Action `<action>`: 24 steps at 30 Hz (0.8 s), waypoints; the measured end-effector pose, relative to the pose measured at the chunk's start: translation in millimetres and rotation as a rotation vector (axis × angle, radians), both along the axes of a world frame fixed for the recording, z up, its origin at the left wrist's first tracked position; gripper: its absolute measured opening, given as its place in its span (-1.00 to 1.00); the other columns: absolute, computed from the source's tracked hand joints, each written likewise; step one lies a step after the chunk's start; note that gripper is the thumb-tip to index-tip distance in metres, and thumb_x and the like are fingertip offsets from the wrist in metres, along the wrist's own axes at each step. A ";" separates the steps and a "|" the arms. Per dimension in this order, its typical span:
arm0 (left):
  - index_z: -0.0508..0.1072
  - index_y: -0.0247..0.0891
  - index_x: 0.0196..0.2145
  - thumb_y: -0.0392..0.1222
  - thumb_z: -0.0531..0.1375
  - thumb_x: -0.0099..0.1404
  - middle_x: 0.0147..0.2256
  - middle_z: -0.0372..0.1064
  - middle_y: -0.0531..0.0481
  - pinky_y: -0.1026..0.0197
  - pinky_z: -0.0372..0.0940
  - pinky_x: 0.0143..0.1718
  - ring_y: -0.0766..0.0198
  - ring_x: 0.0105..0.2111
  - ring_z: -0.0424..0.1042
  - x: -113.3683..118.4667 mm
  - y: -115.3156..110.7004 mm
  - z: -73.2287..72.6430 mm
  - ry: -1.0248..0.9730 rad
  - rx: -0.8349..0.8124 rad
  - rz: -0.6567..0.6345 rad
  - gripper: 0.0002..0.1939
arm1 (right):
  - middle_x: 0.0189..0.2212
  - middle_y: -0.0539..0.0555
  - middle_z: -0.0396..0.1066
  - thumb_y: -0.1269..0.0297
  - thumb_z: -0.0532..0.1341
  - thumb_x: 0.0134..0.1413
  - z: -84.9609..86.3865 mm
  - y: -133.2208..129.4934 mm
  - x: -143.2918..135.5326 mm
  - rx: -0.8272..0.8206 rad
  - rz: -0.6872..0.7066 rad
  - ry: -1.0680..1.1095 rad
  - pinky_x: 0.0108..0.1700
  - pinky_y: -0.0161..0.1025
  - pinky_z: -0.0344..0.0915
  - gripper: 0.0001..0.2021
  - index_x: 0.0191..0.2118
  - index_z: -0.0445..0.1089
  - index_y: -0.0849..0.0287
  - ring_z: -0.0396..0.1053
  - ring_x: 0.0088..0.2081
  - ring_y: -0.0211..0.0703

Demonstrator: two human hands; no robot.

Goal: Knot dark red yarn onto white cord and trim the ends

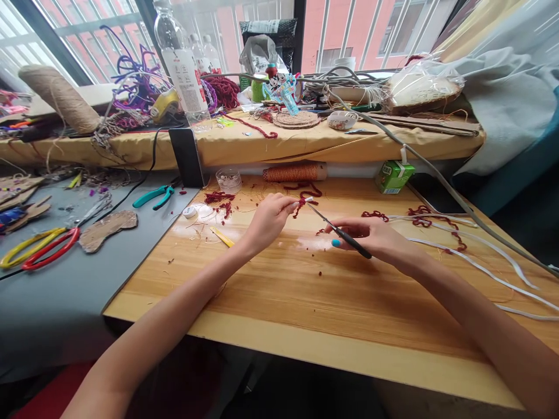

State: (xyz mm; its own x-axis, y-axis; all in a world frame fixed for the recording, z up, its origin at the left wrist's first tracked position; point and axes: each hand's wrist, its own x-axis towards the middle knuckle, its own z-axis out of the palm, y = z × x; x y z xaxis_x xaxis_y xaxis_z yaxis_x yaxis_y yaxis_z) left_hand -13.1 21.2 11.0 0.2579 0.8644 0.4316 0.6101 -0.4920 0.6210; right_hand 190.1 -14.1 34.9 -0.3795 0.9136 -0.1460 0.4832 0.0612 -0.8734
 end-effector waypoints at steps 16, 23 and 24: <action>0.43 -0.14 -0.34 -0.44 -0.01 0.22 -0.39 0.33 0.04 0.05 -0.18 -0.11 0.23 -0.15 0.12 -11.3 -1.1 0.0 0.452 0.670 0.058 -0.72 | -0.65 -0.06 0.18 0.06 0.31 -0.34 3.8 -2.2 0.1 -0.208 0.016 0.032 -0.49 -0.32 0.00 -0.54 -0.24 0.46 0.23 0.07 -0.55 -0.34; 0.42 -0.16 -0.37 -0.45 -0.01 0.21 -0.40 0.31 0.05 0.04 -0.20 -0.09 0.23 -0.14 0.12 -10.5 -2.5 -1.9 0.490 0.703 0.035 -0.72 | -0.68 -0.07 0.13 0.02 0.31 -0.36 2.9 -3.3 -3.1 -0.216 0.009 0.027 -0.49 -0.30 -0.04 -0.56 -0.32 0.46 0.24 0.07 -0.55 -0.32; 0.42 -0.16 -0.37 -0.45 -0.01 0.21 -0.40 0.31 0.05 0.04 -0.19 -0.09 0.23 -0.14 0.13 -10.6 -2.5 -1.9 0.493 0.715 0.034 -0.72 | -0.68 -0.07 0.14 0.01 0.30 -0.36 2.9 -3.3 -3.3 -0.213 0.011 0.025 -0.49 -0.30 -0.05 -0.56 -0.33 0.46 0.24 0.08 -0.55 -0.32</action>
